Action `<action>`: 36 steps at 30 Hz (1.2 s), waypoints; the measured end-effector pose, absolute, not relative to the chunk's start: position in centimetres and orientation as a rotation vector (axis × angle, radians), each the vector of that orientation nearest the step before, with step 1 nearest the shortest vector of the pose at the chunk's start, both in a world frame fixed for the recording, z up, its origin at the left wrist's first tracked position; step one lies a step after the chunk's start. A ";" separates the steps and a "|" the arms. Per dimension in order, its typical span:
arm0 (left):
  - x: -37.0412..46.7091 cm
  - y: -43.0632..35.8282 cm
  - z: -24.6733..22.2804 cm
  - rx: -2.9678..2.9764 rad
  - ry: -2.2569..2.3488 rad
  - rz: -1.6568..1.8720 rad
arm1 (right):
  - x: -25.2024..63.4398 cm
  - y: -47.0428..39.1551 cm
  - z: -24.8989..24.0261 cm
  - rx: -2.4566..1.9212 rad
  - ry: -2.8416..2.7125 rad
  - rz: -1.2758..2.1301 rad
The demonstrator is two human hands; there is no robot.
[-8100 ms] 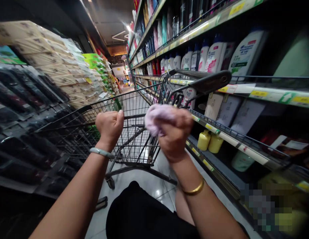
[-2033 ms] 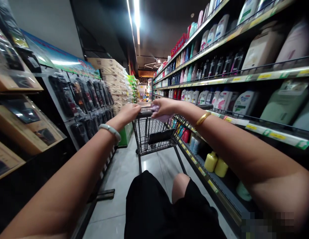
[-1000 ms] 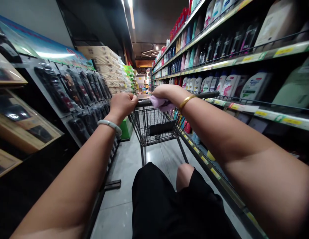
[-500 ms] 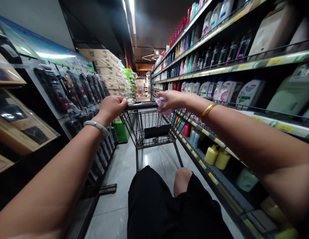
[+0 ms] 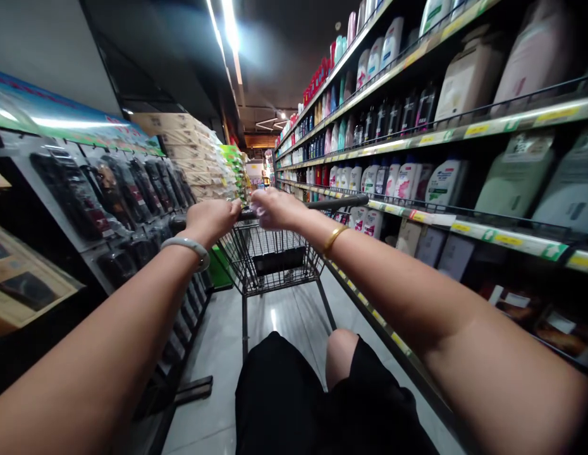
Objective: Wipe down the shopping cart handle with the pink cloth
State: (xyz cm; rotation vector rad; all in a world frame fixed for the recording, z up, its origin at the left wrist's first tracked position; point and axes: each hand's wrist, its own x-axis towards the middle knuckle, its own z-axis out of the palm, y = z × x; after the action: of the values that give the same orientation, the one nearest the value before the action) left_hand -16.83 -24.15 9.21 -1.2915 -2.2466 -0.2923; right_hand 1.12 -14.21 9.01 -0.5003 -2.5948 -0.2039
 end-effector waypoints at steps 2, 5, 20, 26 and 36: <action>-16.7 -24.3 8.1 -1.210 -2.179 -0.298 | 2.7 -12.2 9.2 -0.502 -2.561 -0.173; -16.1 -24.0 7.1 -1.138 -2.121 -0.353 | 2.9 -11.0 9.2 -0.591 -2.532 -0.153; -16.5 -24.1 6.9 -1.117 -2.101 -0.349 | 6.1 -9.4 7.3 -0.641 -2.402 -0.221; -15.1 -23.1 6.6 -1.041 -2.103 -0.386 | 2.0 -12.8 7.3 -0.694 -2.352 -0.232; -16.4 -25.1 7.2 -1.100 -2.137 -0.266 | 10.5 -5.4 9.6 -0.616 -2.580 -0.068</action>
State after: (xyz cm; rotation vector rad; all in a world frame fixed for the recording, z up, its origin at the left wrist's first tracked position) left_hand -16.36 -25.13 7.24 -1.0996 -2.1374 -0.2658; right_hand 10.46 -5.39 9.64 -0.6162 -2.5798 -0.0678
